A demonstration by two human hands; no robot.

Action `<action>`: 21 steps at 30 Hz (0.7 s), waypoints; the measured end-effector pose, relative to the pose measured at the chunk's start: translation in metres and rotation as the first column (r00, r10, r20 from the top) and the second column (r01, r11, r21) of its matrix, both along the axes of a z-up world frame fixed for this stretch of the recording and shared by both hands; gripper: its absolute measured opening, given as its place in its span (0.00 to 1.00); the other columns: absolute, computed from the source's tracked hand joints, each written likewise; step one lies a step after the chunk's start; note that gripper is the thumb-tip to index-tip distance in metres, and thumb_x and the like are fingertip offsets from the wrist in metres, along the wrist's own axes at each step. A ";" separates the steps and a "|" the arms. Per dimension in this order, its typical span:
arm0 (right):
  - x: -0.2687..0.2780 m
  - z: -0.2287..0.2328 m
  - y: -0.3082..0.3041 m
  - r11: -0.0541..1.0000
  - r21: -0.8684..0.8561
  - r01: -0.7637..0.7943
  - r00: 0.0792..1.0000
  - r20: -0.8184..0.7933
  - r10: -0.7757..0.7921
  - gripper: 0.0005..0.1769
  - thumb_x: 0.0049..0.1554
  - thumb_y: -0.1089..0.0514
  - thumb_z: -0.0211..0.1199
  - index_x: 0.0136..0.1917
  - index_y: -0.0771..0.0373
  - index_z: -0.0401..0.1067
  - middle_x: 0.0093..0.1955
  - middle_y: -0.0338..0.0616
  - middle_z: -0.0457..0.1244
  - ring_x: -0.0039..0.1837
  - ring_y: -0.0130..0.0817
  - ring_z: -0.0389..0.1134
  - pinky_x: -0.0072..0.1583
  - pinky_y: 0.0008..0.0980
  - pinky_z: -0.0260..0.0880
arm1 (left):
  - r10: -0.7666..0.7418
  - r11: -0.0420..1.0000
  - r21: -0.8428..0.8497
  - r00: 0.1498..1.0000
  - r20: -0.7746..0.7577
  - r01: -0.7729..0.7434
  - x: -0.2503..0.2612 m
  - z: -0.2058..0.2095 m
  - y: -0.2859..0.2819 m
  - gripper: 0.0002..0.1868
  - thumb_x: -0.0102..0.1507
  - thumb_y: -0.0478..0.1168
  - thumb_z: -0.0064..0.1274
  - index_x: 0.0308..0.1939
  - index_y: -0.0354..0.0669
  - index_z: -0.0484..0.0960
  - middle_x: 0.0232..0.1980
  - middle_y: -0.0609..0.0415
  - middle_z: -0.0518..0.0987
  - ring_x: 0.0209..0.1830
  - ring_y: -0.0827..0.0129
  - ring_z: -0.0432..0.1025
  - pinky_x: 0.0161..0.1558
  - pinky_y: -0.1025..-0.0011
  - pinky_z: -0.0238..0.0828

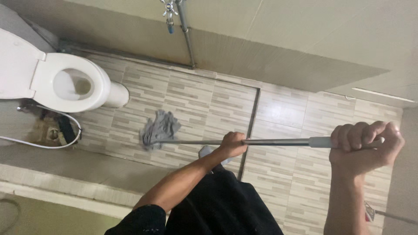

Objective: The person mops the tiled floor of a bathroom using a mop, moving the tool across the floor and around objects like the bathtub and toilet.

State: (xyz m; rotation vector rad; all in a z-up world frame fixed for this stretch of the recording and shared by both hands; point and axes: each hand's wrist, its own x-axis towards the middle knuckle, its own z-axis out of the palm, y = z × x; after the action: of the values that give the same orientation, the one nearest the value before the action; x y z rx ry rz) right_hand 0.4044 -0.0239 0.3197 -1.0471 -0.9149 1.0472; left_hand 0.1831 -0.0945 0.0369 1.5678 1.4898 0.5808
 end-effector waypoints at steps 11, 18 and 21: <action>0.036 -0.005 -0.064 0.977 0.191 -0.092 0.994 -0.037 0.101 0.33 0.70 0.34 0.36 0.29 0.53 0.49 0.22 0.36 0.43 0.25 0.26 0.43 0.29 0.32 0.45 | -0.051 0.953 0.300 0.996 0.070 0.028 -0.018 0.019 0.068 0.27 0.67 0.53 0.50 0.18 0.40 0.68 0.14 0.49 0.67 0.11 0.58 0.63 0.18 0.57 0.59; 0.037 0.013 -0.073 0.959 0.284 0.008 0.957 0.275 -0.090 0.31 0.69 0.36 0.36 0.29 0.50 0.45 0.20 0.33 0.42 0.22 0.22 0.42 0.28 0.29 0.45 | -0.062 0.949 0.314 0.990 0.127 0.019 0.005 0.036 0.059 0.24 0.64 0.52 0.54 0.17 0.44 0.71 0.14 0.52 0.70 0.11 0.63 0.67 0.18 0.61 0.62; 0.039 0.017 -0.074 0.981 0.163 0.103 0.994 0.031 -0.109 0.32 0.72 0.38 0.37 0.29 0.51 0.48 0.21 0.32 0.44 0.24 0.21 0.44 0.27 0.26 0.45 | -0.168 0.964 0.223 0.983 0.074 0.148 0.014 0.031 0.022 0.26 0.63 0.51 0.57 0.17 0.39 0.71 0.14 0.47 0.69 0.11 0.57 0.65 0.19 0.57 0.61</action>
State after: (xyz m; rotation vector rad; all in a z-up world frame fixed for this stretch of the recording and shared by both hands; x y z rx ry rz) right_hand 0.4436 -0.0976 0.3370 -0.9731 -0.9491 0.8519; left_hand 0.1974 -0.0723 0.0676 1.7838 1.2511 0.7315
